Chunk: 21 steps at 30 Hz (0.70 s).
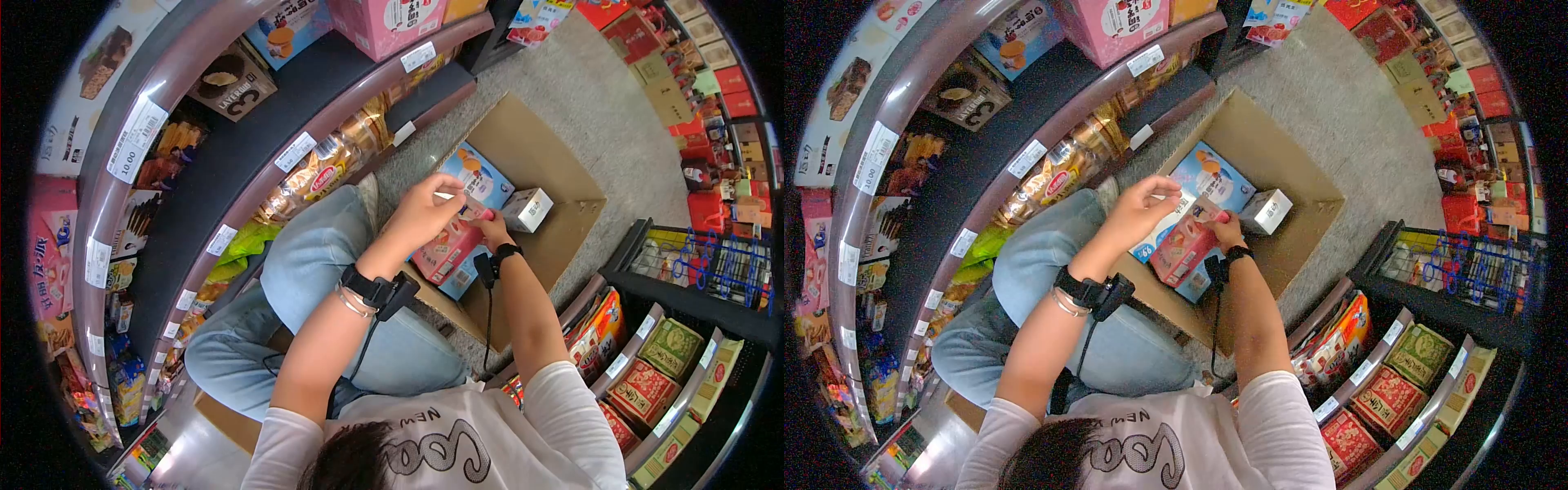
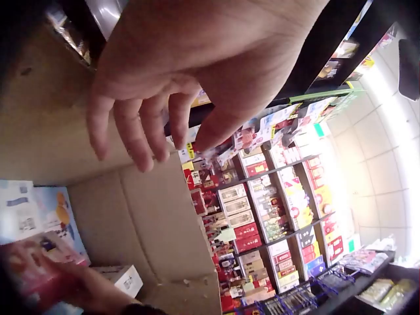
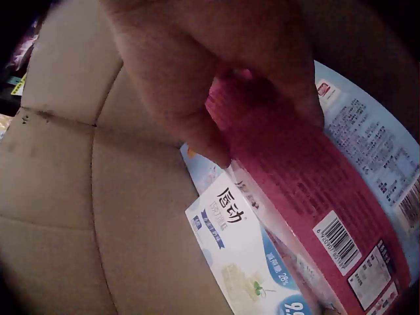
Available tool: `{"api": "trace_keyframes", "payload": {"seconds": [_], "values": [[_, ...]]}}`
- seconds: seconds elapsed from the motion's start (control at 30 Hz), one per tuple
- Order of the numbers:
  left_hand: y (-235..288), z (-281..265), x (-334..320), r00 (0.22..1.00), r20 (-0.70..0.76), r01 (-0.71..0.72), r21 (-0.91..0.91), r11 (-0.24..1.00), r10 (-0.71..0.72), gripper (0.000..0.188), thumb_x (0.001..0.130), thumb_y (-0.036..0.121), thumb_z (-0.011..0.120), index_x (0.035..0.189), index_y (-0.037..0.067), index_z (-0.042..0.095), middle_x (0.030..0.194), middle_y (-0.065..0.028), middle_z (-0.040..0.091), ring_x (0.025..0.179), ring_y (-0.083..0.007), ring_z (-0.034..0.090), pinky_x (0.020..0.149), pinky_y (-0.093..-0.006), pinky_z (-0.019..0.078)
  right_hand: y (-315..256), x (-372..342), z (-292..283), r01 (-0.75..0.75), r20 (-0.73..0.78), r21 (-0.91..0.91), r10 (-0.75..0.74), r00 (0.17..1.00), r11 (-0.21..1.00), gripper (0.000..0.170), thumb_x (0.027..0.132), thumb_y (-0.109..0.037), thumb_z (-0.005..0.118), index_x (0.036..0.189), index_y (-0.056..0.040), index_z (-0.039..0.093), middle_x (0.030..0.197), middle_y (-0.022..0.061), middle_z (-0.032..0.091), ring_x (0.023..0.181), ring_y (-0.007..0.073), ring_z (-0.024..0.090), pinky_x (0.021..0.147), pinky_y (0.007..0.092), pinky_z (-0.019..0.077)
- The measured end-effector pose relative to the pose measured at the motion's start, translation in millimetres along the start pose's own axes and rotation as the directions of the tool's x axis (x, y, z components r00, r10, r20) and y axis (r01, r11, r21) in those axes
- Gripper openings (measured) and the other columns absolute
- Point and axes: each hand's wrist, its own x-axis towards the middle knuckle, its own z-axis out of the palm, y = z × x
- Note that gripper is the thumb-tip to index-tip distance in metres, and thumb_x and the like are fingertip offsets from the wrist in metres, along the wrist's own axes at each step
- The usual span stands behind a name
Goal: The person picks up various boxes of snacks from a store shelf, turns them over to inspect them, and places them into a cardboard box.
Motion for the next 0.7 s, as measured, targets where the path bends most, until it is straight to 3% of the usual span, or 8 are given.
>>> {"api": "trace_keyframes", "payload": {"seconds": [0.07,0.17,0.27,0.37,0.47,0.57,0.7], "values": [[3.2,1.8,-1.0,1.000,-0.003,0.015,0.008,1.000,-0.015,0.026,0.087,0.015,0.064,0.109,0.002,0.058,0.104,-0.0071,0.062,0.088,-0.0124,0.060,0.079,-0.0266,0.0482,9.5,9.4,2.5,0.040,0.009,-0.025,-0.040,0.999,0.999,0.078,0.060,-0.010,0.081,0.125,0.0046,0.040,0.112,0.0146,0.058,0.098,0.0267,0.060,0.080,0.0372,0.0515],[0.4,3.4,0.3,1.000,0.009,-0.004,0.063,0.998,0.004,0.026,0.087,0.015,0.064,0.109,0.002,0.058,0.104,-0.0066,0.062,0.086,-0.0118,0.060,0.078,-0.0264,0.0484,31.3,46.1,4.8,0.111,0.027,-0.477,-0.112,0.993,0.872,0.081,0.065,-0.028,0.079,0.128,0.0010,0.038,0.107,0.0143,0.058,0.092,0.0253,0.062,0.068,0.0351,0.0543],[-1.1,3.4,0.4,1.000,0.008,0.005,0.096,0.995,-0.006,0.026,0.087,0.016,0.063,0.109,0.002,0.058,0.104,-0.0063,0.062,0.086,-0.0114,0.060,0.078,-0.0264,0.0484,25.4,36.6,20.8,0.117,-0.023,-0.712,-0.190,0.982,0.692,0.088,0.063,-0.034,0.078,0.130,0.0052,0.038,0.107,0.0158,0.060,0.087,0.0235,0.063,0.066,0.0314,0.0536],[-0.5,2.8,0.1,1.000,-0.008,0.024,0.098,0.995,-0.024,0.026,0.087,0.016,0.063,0.109,0.003,0.058,0.104,-0.0063,0.062,0.086,-0.0112,0.060,0.078,-0.0264,0.0485,20.1,38.6,20.1,0.022,-0.071,-0.678,-0.094,0.993,0.735,0.088,0.063,-0.033,0.078,0.131,0.0066,0.038,0.113,0.0191,0.059,0.091,0.0248,0.063,0.071,0.0331,0.0531],[0.3,3.0,0.3,1.000,-0.008,0.025,0.116,0.993,-0.025,0.026,0.087,0.017,0.063,0.109,0.003,0.058,0.104,-0.0064,0.062,0.085,-0.0115,0.061,0.077,-0.0267,0.0486,58.1,83.2,-0.4,0.049,-0.034,-0.508,-0.077,0.996,0.860,0.091,0.056,-0.041,0.078,0.125,0.0072,0.044,0.114,0.0262,0.060,0.107,0.0352,0.059,0.091,0.0365,0.0472],[0.7,7.2,0.2,0.999,0.005,0.040,0.110,0.993,-0.041,0.026,0.088,0.017,0.062,0.109,0.003,0.058,0.104,-0.0066,0.063,0.084,-0.0119,0.061,0.077,-0.0270,0.0487,47.6,68.3,-3.8,0.135,0.015,-0.512,-0.148,0.989,0.848,0.086,0.054,-0.042,0.078,0.120,0.0050,0.050,0.114,0.0259,0.060,0.105,0.0355,0.060,0.090,0.0364,0.0477],[0.5,8.6,1.6,0.999,0.015,0.040,0.115,0.993,-0.042,0.026,0.088,0.017,0.062,0.109,0.003,0.058,0.103,-0.0070,0.063,0.084,-0.0123,0.061,0.077,-0.0273,0.0488,13.4,24.0,7.6,0.197,0.024,-0.725,-0.262,0.965,0.660,0.084,0.055,-0.042,0.080,0.118,0.0041,0.051,0.116,0.0238,0.059,0.106,0.0363,0.058,0.090,0.0381,0.0470]]}}
